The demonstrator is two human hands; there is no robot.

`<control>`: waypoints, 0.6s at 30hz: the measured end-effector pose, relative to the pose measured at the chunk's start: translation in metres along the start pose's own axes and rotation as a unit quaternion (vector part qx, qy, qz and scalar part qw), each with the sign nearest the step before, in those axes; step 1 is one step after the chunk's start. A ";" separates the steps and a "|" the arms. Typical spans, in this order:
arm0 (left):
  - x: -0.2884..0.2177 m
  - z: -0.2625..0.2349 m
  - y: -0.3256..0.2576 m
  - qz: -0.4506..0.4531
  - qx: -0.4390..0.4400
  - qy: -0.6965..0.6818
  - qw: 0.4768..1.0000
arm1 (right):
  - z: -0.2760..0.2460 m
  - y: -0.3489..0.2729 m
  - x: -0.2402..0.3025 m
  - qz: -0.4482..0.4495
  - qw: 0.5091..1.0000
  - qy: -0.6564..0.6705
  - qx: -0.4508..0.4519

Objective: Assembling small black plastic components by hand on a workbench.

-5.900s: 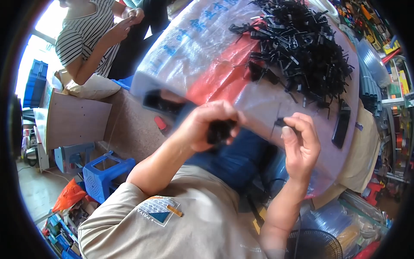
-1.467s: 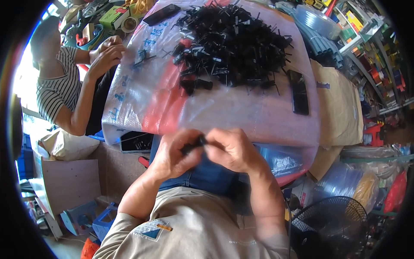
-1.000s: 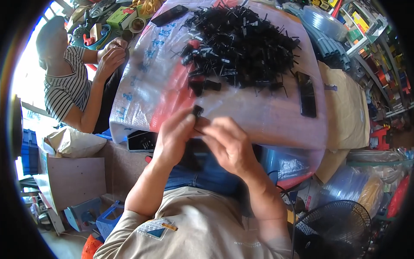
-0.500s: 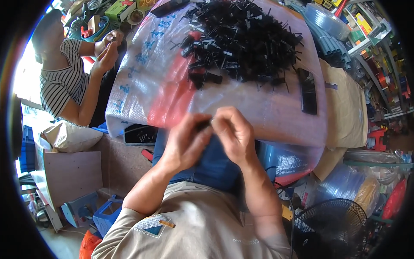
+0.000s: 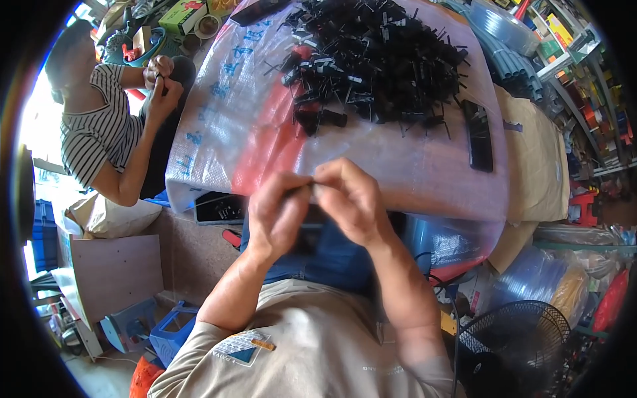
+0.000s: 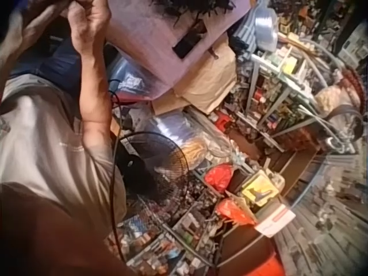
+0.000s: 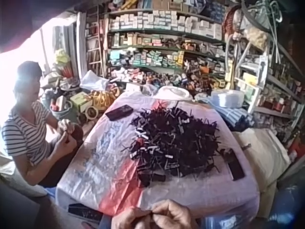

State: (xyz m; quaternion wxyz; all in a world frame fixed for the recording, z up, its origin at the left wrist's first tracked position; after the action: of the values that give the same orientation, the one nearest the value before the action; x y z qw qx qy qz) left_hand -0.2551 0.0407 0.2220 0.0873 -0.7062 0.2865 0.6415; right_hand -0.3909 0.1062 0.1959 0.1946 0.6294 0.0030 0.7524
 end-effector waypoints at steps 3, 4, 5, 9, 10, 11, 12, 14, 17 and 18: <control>0.030 -0.011 0.007 -0.204 -0.059 -0.186 0.960 | -0.011 0.033 0.003 -0.069 0.968 -0.240 -0.013; 0.038 -0.012 0.013 -0.253 -0.077 -0.332 0.905 | -0.021 0.044 0.008 -0.116 0.918 -0.378 -0.039; 0.043 -0.015 0.016 -0.290 -0.129 -0.417 0.852 | -0.031 0.051 0.001 -0.153 0.876 -0.454 -0.055; 0.055 -0.024 0.027 -0.298 -0.025 -0.540 0.787 | -0.030 0.068 -0.007 -0.192 0.830 -0.523 -0.041; 0.056 -0.023 0.028 -0.296 -0.023 -0.539 0.788 | -0.028 0.067 -0.005 -0.194 0.837 -0.511 -0.034; 0.057 -0.022 0.029 -0.300 -0.015 -0.533 0.791 | -0.027 0.064 -0.002 -0.214 0.839 -0.500 -0.031; 0.049 -0.019 0.031 -0.305 -0.009 -0.527 0.793 | -0.032 0.059 0.001 -0.223 0.853 -0.470 -0.035; 0.039 -0.015 0.035 -0.312 0.023 -0.426 0.849 | -0.041 0.048 0.013 -0.275 0.861 -0.420 -0.080; 0.025 -0.005 0.039 -0.283 0.072 -0.184 0.938 | -0.053 0.037 0.018 -0.151 0.929 -0.304 -0.145; 0.017 0.002 0.042 -0.251 0.090 -0.094 0.959 | -0.055 0.035 0.019 -0.113 0.938 -0.296 -0.138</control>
State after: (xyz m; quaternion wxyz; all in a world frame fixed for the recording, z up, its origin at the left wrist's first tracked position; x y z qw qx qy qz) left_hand -0.2786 0.0027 0.2159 0.3351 -0.6813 0.1474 0.6339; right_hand -0.4557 0.0924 0.2114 0.3554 0.7863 -0.0876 0.4978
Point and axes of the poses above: each hand's wrist, its own y-axis towards the middle knuckle, its own z-axis out of the palm, x = y × z, the point moved 4 cm from there along y, towards the middle knuckle, and after that the axes turned 10 degrees about -z, right-handed, at the moved point
